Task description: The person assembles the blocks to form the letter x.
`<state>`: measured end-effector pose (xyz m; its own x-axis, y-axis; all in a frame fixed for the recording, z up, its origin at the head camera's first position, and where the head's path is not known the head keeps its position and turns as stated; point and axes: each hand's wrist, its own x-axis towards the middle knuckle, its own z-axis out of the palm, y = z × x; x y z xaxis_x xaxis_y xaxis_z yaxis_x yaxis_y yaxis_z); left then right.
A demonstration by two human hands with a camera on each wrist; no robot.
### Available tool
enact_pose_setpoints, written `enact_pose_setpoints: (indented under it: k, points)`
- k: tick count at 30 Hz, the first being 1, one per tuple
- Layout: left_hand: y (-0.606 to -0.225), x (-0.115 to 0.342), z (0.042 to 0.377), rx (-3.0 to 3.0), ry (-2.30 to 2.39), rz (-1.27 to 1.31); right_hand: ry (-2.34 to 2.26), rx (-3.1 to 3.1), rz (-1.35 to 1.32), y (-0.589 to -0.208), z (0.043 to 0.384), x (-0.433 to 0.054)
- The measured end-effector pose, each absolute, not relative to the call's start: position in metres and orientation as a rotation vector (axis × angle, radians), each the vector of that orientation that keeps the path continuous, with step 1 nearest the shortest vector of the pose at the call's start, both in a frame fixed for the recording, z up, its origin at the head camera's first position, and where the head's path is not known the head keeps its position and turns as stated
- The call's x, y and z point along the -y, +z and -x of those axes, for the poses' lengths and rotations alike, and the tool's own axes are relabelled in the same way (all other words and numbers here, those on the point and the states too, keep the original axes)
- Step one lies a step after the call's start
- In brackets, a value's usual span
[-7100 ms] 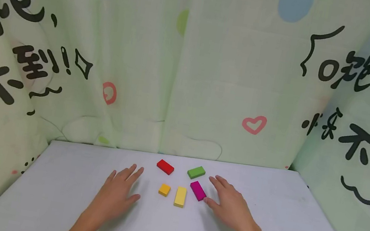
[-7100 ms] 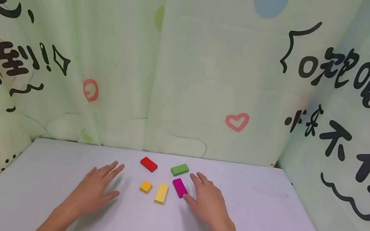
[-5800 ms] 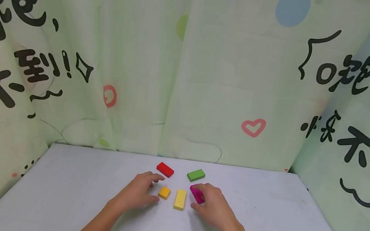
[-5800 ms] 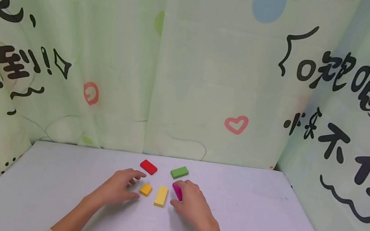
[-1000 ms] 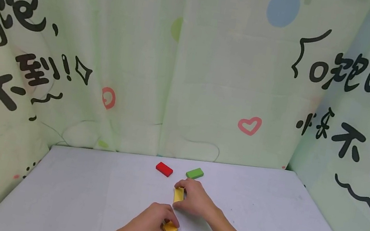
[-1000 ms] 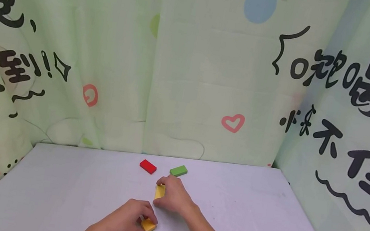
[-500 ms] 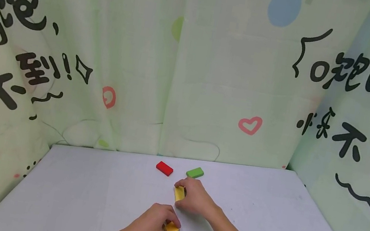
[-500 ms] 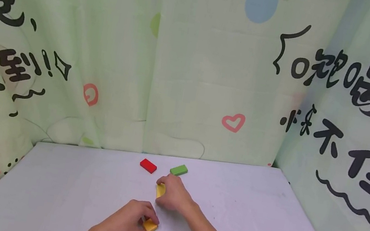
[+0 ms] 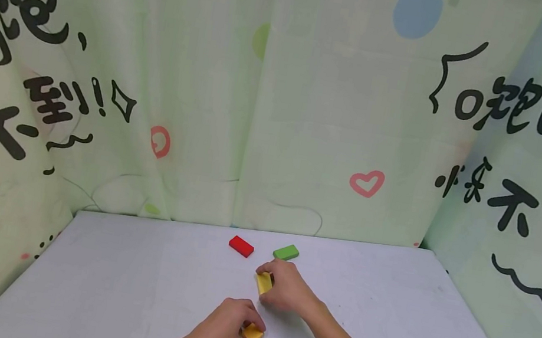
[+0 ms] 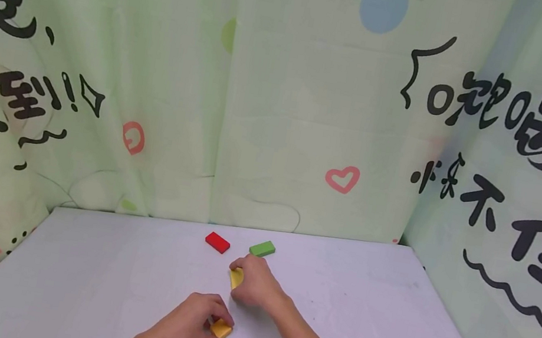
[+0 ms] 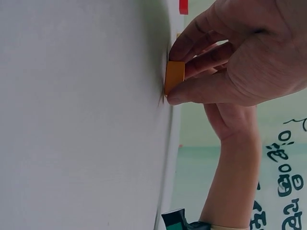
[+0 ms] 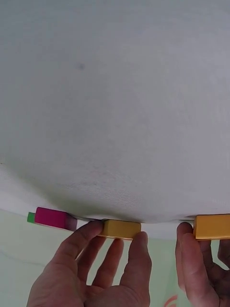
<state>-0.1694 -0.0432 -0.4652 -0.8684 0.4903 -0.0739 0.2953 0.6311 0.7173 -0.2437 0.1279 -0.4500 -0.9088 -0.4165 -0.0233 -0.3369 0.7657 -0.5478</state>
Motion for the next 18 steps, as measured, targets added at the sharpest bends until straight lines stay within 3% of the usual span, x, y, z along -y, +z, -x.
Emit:
enact_pose_setpoints:
  k: [18]
  points:
    - [-0.4636, 0.046, 0.1695, -2.595, 1.016, -0.612, -0.823, -2.783, 0.544, -0.4481, 0.2446, -0.1285]
